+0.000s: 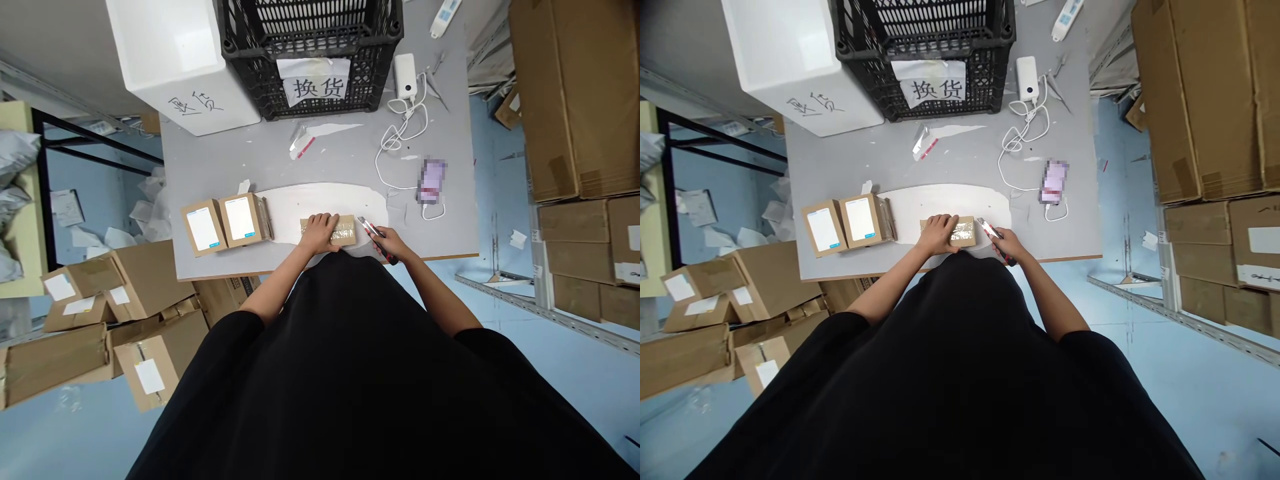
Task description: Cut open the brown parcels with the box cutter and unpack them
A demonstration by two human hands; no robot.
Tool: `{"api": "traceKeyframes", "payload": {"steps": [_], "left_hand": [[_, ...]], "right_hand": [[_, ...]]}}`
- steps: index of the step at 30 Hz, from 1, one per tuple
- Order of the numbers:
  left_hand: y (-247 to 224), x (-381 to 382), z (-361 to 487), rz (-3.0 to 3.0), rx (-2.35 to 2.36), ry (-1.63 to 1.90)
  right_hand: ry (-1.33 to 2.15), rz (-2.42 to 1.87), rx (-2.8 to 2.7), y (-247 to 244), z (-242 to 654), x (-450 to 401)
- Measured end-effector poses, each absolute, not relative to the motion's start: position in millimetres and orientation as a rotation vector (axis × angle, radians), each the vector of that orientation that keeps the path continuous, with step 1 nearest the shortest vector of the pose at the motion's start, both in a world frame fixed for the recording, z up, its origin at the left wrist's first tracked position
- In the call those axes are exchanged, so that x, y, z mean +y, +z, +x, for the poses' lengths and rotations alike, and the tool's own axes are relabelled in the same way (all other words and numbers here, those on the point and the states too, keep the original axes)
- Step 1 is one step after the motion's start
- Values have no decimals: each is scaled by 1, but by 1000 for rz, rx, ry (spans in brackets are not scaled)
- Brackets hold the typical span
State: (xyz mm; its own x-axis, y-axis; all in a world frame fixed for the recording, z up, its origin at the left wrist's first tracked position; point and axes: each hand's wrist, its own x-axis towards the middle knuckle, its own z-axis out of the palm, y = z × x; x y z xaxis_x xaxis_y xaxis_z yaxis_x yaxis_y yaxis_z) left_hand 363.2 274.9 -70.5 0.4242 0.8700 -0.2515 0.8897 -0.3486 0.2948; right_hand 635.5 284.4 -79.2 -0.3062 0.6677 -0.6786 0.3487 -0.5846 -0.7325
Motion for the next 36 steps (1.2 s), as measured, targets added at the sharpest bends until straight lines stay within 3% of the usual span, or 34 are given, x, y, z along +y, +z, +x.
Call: {"api": "traceKeyframes", "payload": {"steps": [36], "left_hand": [[-89, 267, 366, 2205, 1530, 4]], "right_hand": [[1982, -1587, -1598, -80, 636, 283]]}}
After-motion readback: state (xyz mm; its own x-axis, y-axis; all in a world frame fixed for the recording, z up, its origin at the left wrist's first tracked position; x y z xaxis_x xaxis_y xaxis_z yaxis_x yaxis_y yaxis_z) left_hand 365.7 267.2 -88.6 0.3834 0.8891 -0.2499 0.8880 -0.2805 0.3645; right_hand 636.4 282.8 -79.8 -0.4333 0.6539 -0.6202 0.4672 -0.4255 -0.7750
